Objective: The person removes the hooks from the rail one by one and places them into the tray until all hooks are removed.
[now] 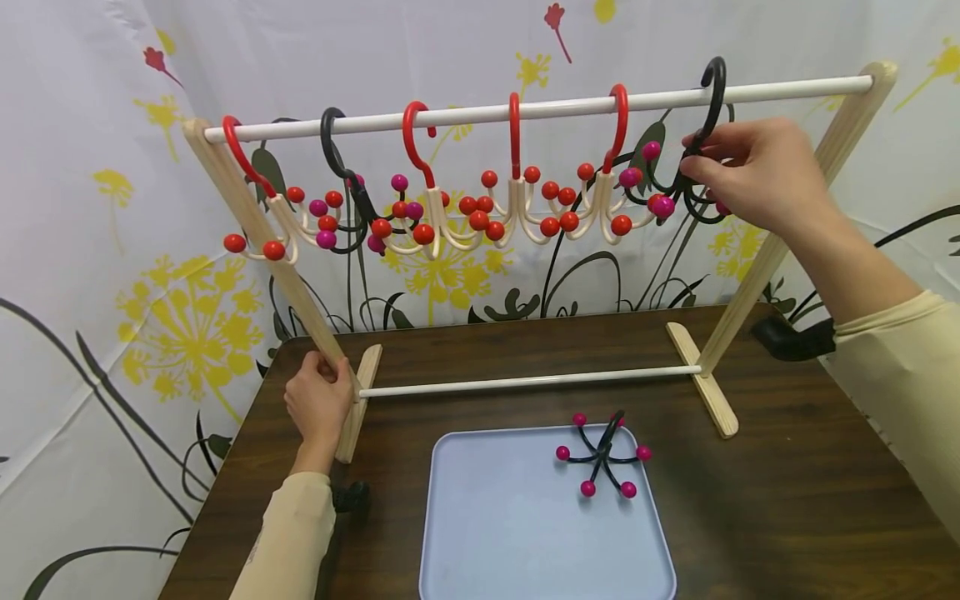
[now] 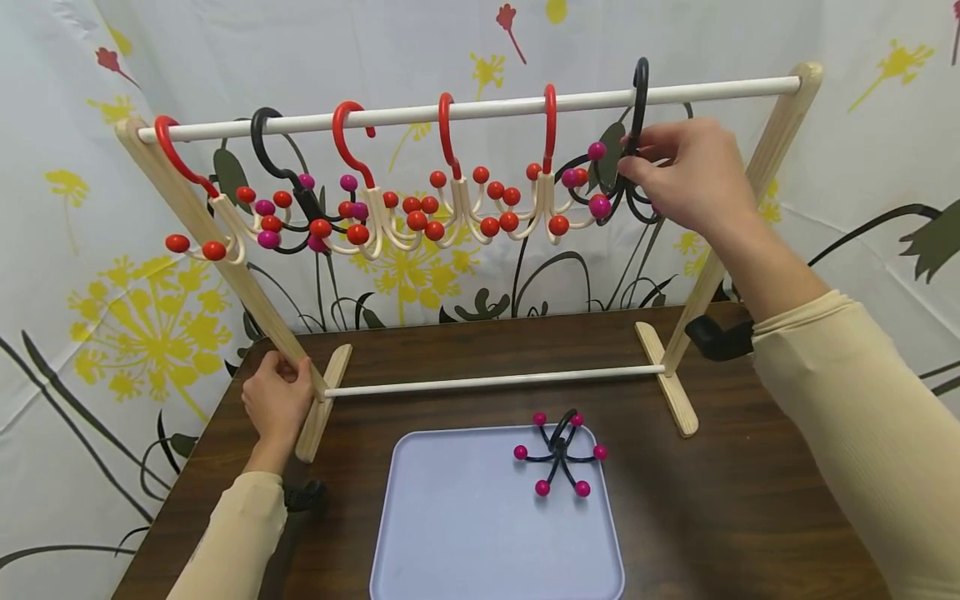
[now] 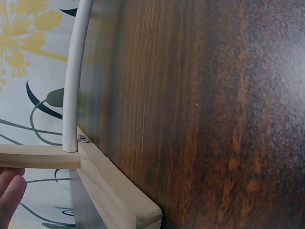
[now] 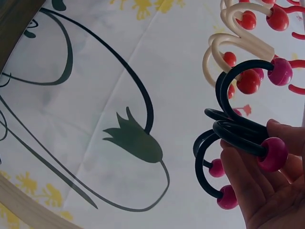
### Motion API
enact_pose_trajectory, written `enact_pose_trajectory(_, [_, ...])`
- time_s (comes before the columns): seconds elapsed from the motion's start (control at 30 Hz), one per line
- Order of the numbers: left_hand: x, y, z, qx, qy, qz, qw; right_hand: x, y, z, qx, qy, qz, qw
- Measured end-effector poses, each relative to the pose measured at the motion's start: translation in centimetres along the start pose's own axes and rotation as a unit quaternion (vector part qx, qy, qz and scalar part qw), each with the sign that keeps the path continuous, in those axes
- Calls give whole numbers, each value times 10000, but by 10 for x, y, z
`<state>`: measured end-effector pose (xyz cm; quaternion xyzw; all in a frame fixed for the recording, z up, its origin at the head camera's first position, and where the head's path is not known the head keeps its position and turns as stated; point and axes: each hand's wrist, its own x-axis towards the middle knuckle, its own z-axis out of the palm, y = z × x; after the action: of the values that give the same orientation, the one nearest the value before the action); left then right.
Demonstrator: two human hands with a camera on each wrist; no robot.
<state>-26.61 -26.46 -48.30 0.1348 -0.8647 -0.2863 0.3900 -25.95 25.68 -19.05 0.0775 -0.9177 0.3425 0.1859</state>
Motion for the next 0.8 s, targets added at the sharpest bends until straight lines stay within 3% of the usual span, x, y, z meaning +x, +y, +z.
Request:
enact_pose_trajectory(0.2, [1,1,0,-20,18,5,10000,-2,4,-8,27,233,-65,9997])
enact_pose_trajectory(0.5, [0,2,-2,-22,2,-9,10000,-10,14,-20,635,482,-73,9968])
enact_pose_trajectory(0.8, [0,1,-1,-27,-53,5,10000,-40,24,-27,521,694,151,9961])
